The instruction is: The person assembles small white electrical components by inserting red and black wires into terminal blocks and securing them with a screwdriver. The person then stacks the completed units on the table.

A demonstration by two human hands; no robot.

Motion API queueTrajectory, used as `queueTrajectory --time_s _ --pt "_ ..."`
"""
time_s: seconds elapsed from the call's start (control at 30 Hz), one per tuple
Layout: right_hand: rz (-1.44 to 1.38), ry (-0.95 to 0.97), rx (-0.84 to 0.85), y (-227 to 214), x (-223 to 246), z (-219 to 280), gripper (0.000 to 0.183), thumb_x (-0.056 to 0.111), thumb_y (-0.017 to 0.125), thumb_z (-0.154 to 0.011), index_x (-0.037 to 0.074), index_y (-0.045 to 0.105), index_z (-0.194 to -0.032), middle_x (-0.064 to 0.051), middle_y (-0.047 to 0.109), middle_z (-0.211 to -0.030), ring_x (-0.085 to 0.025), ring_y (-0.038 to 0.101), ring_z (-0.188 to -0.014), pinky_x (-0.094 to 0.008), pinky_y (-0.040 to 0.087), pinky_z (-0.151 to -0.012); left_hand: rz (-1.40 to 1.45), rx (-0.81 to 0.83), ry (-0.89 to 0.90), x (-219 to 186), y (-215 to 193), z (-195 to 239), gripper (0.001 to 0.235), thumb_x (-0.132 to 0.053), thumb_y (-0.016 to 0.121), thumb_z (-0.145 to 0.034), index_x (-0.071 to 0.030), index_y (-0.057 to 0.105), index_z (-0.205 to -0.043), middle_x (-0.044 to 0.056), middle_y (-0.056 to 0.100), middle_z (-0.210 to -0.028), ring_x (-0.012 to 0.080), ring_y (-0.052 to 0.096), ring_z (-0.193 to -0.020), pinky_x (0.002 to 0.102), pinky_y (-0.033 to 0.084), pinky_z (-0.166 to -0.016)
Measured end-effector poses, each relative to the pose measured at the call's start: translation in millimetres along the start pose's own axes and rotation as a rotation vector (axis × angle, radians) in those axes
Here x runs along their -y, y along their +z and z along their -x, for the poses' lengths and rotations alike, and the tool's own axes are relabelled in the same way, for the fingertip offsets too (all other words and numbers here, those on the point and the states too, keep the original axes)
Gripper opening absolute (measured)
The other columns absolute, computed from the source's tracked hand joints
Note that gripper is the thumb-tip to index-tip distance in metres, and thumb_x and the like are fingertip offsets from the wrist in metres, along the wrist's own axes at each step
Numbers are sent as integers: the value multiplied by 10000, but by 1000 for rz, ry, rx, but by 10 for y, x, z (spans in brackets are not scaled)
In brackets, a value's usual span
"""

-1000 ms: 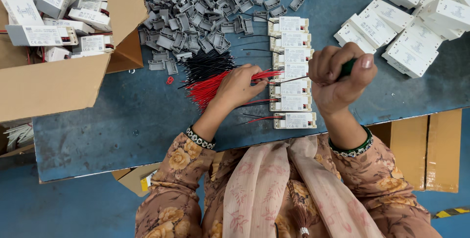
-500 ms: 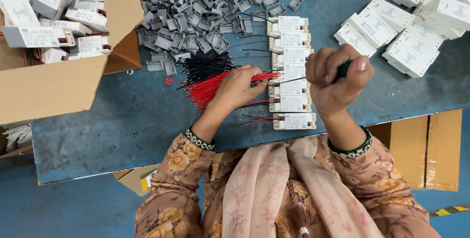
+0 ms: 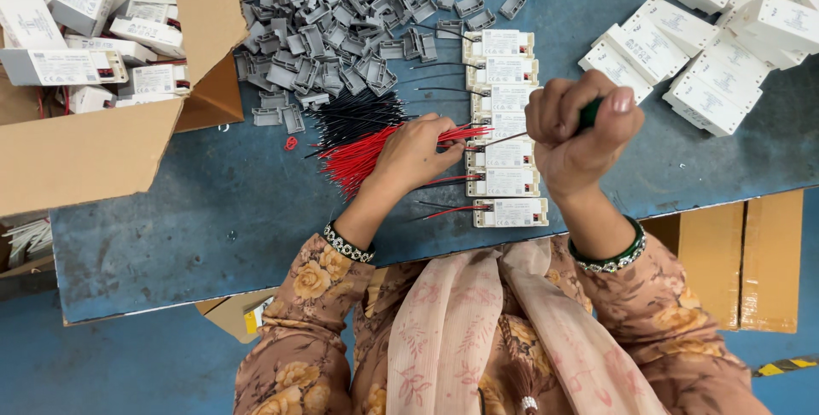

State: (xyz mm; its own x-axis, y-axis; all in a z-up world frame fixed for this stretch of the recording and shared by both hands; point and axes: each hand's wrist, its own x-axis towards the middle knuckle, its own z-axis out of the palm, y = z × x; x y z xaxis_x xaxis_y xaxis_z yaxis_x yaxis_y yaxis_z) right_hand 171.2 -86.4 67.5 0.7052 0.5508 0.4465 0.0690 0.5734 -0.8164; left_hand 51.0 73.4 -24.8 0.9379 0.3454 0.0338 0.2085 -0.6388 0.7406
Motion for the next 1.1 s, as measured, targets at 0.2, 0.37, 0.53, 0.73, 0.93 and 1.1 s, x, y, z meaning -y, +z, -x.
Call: queueTrajectory --time_s 0.2,0.37,0.53,0.73,0.93,1.1 --pt "-38 33 0 -21 26 -3 677 602 452 -1104 68 325 -707 -52 278 -495 -92 166 -403 -282 163 -395 -27 -8 13 -1 -3 34 294 -298 739 -854 -33 689 -971 163 663 -902 391 657 -873 492 503 -725" --pt "-45 50 3 -51 28 7 684 619 440 -1109 74 329 -710 -54 281 -494 -94 161 -407 -284 161 -411 -16 8 1 -18 -4 37 265 -285 730 -856 -38 693 -945 155 668 -895 380 663 -888 487 509 -750" --pt "3 8 20 -25 23 16 681 614 443 -1105 74 326 -708 -49 274 -488 -91 159 -401 -279 160 -402 -18 1 -2 -23 -11 49 267 -284 728 -857 -36 692 -948 151 671 -906 374 666 -885 487 511 -749" --pt "-3 -3 38 -21 32 6 674 605 440 -1109 72 331 -711 -46 277 -493 -90 166 -401 -279 166 -393 -29 28 -29 -28 -6 38 272 -289 728 -862 -34 691 -950 149 675 -921 371 669 -895 486 513 -747" --pt "10 -10 41 -15 22 11 677 597 446 -1112 67 327 -708 -52 280 -493 -88 169 -402 -278 164 -399 -19 4 -8 -13 7 41 280 -290 729 -857 -37 695 -973 148 678 -928 375 669 -897 483 517 -748" --pt "56 -49 23 24 4 33 629 550 471 -1104 67 319 -730 -59 281 -489 -86 193 -396 -263 161 -381 -30 2 -9 -21 2 42 283 -299 724 -864 -37 691 -966 150 676 -918 374 671 -898 487 518 -752"
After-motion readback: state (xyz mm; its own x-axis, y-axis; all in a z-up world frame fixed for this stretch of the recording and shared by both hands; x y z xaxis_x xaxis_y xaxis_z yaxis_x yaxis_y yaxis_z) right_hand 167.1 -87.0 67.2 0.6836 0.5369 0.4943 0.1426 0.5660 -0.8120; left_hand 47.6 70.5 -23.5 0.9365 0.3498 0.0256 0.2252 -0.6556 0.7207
